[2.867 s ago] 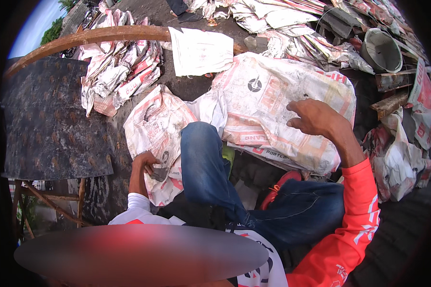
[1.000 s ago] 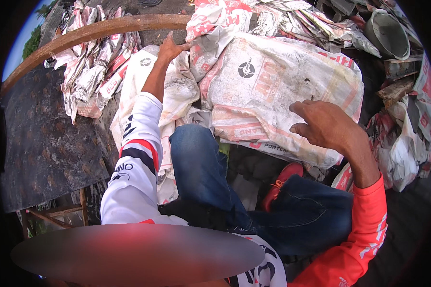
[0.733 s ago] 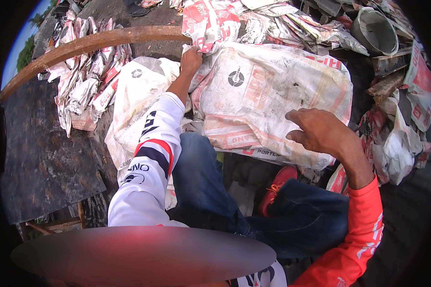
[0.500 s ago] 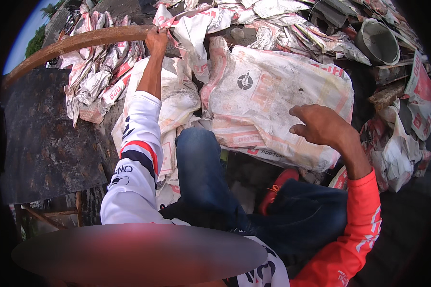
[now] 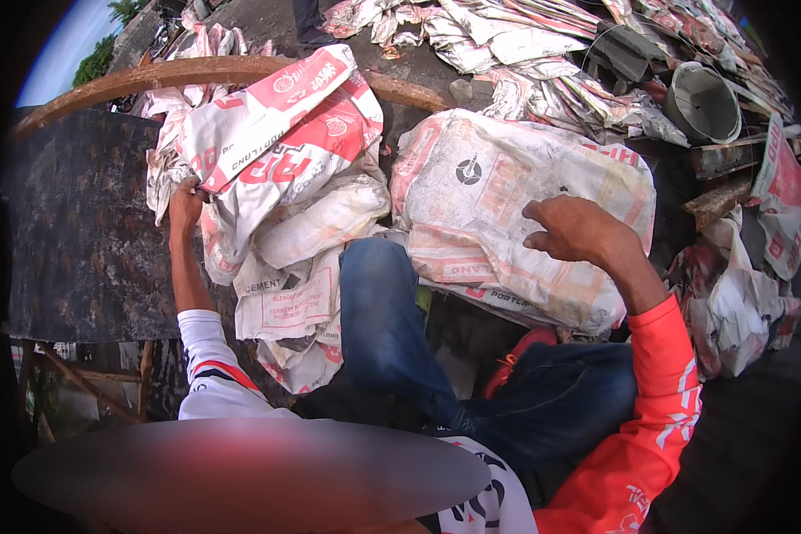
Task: The person sits cross-legged on the ground and repeatedly picks up empty cement bags, folds them, and stacks them into a neat pile. The person handles the bags one at a time, adjusting their orientation before placing them on top of the growing stack.
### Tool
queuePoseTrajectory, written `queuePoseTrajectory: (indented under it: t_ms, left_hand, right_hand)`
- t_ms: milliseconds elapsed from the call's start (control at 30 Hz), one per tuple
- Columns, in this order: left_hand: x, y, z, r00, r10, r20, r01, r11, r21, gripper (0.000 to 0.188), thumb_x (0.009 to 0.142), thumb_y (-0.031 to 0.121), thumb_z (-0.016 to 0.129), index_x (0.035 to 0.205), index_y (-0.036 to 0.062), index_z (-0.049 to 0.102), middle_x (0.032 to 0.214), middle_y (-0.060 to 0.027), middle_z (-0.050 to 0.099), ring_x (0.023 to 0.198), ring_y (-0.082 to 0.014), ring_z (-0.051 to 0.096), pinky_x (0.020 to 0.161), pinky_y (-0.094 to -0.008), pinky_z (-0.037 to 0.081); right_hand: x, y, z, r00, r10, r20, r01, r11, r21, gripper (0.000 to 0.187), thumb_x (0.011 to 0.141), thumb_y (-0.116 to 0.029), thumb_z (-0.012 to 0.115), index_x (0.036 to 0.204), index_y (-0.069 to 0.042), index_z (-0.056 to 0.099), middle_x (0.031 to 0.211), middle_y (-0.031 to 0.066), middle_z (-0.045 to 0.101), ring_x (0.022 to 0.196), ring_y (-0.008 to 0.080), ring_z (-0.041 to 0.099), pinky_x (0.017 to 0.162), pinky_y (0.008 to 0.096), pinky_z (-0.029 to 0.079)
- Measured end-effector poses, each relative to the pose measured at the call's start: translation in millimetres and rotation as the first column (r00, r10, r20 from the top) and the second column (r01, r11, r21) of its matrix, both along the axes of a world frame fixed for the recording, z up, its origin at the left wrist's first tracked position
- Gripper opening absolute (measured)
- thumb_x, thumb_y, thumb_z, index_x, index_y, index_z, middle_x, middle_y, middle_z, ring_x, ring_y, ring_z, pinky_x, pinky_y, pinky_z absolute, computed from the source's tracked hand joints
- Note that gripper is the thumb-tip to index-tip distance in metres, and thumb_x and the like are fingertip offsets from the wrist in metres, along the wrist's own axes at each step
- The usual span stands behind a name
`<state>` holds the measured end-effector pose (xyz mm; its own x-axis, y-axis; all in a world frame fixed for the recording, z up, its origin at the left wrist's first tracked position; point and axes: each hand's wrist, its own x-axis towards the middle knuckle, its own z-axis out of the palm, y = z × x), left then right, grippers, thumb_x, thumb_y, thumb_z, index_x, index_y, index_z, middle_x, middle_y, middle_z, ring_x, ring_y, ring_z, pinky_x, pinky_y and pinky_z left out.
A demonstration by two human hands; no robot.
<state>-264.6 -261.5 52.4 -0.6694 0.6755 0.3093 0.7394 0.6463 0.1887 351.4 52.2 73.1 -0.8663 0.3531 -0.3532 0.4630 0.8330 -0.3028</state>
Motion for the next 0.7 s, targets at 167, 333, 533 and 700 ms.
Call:
queuePoseTrajectory:
  t_ms: [167,333,533,700]
  left_hand:
    - [66.0,-29.6,-205.5,0.921,0.075,0.382,0.263,0.604,-0.753,0.045,0.077,0.019,0.059,0.119,0.003,0.065,0.122,-0.0224,0.063,0.115,-0.0359,0.06,0.101,-0.0417,0.045]
    - [72.0,18.4,-156.3,0.875,0.303,0.377,0.19,0.502,-0.844,0.035,0.075,0.02,0.067,0.103,-0.0004,0.069,0.1,-0.0182,0.07,0.091,-0.0289,0.068,0.078,-0.0388,0.053]
    - [78.9,127.2,14.2,0.872,-0.237,0.429,0.356,0.908,-0.223,0.063,0.086,0.043,0.068,0.126,-0.005,0.059,0.122,-0.0238,0.064,0.114,-0.0336,0.062,0.098,-0.0388,0.047]
    - [125.5,211.7,86.3,0.879,-0.391,0.273,0.355,0.919,0.173,0.071,0.087,0.048,0.068,0.13,-0.0067,0.055,0.126,-0.0238,0.062,0.119,-0.033,0.059,0.102,-0.0384,0.044]
  right_hand:
    - [1.9,-3.2,3.6,1.0,-0.022,-0.004,0.022,1.0,0.018,0.04,0.088,-0.028,0.065,0.116,0.001,0.06,0.102,0.0224,0.067,0.101,0.0392,0.062,0.088,0.0477,0.048]
    - [8.1,-6.9,8.0,0.995,-0.054,-0.08,0.054,0.999,-0.003,0.039,0.087,-0.028,0.065,0.113,0.0,0.061,0.102,0.022,0.067,0.102,0.0397,0.062,0.087,0.0482,0.048]
    - [3.0,-5.7,9.4,1.0,-0.009,0.026,0.007,0.998,0.063,0.04,0.087,-0.028,0.066,0.115,0.0,0.06,0.102,0.022,0.067,0.101,0.039,0.062,0.086,0.0485,0.048]
    - [-0.2,-9.0,14.2,0.997,0.025,-0.077,-0.021,0.999,0.048,0.038,0.087,-0.026,0.066,0.114,0.0,0.06,0.1,0.0214,0.067,0.1,0.0388,0.063,0.085,0.0481,0.049]
